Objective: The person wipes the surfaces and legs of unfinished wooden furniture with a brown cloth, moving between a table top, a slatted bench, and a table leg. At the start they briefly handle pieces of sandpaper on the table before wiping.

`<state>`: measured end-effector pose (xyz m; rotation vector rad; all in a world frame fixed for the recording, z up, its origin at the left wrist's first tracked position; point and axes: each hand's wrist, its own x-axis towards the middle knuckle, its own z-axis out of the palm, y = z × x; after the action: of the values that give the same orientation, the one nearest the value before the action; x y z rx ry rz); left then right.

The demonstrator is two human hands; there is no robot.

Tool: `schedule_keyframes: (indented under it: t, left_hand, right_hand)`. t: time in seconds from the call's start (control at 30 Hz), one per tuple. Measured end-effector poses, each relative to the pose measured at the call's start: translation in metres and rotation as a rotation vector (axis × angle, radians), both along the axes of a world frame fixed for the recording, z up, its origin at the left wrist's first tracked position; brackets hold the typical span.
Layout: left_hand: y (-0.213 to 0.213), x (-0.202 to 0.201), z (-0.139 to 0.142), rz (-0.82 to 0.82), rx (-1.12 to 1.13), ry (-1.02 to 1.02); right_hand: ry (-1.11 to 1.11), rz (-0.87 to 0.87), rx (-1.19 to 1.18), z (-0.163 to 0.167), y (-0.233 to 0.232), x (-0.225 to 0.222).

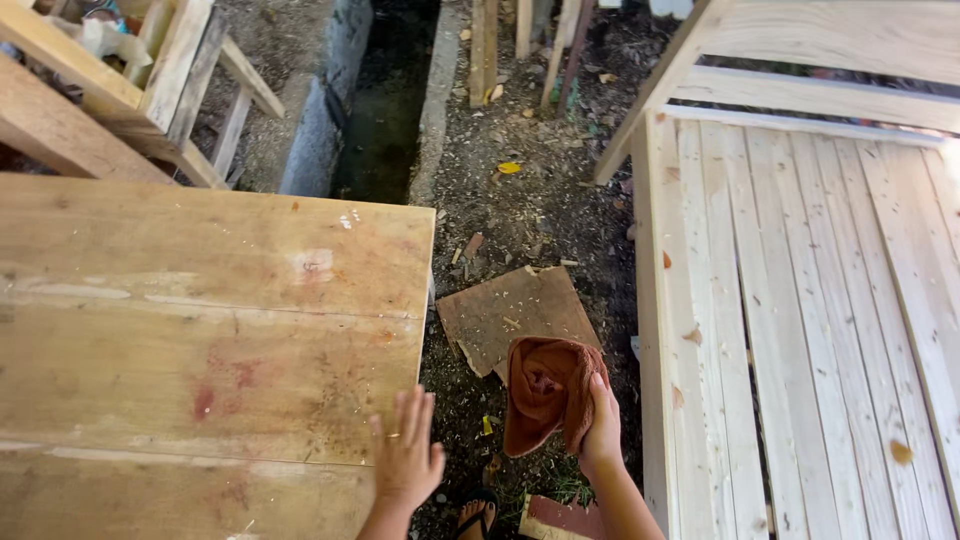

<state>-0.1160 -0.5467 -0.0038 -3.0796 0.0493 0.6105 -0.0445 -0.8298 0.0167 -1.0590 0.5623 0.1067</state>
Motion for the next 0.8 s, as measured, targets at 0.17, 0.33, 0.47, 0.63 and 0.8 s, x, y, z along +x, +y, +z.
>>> schedule_keyframes:
  t: [0.17, 0.33, 0.47, 0.63, 0.8]
  left_hand:
    - [-0.09, 0.058, -0.014, 0.368, -0.904, -0.396]
    - [-0.103, 0.132, 0.001, 1.04, -1.74, -0.246]
    - [-0.093, 0.149, 0.012, 1.223, -2.002, -0.197]
    - [-0.11, 0.159, 0.001, 1.328, -1.786, -0.274]
    - [-0.107, 0.176, -0.013, 1.205, -1.713, -0.519]
  right_hand:
    - [0.143, 0.083, 0.18, 0.0, 0.014, 0.049]
    - [0.263, 0.412, 0.27, -0.004, 0.04, 0.103]
    - [0.281, 0.557, 0.212, -0.022, 0.063, 0.134]
    - [0.363, 0.585, 0.037, -0.041, 0.072, 0.144]
    - [0.071, 0.797, -0.043, -0.037, 0.081, 0.169]
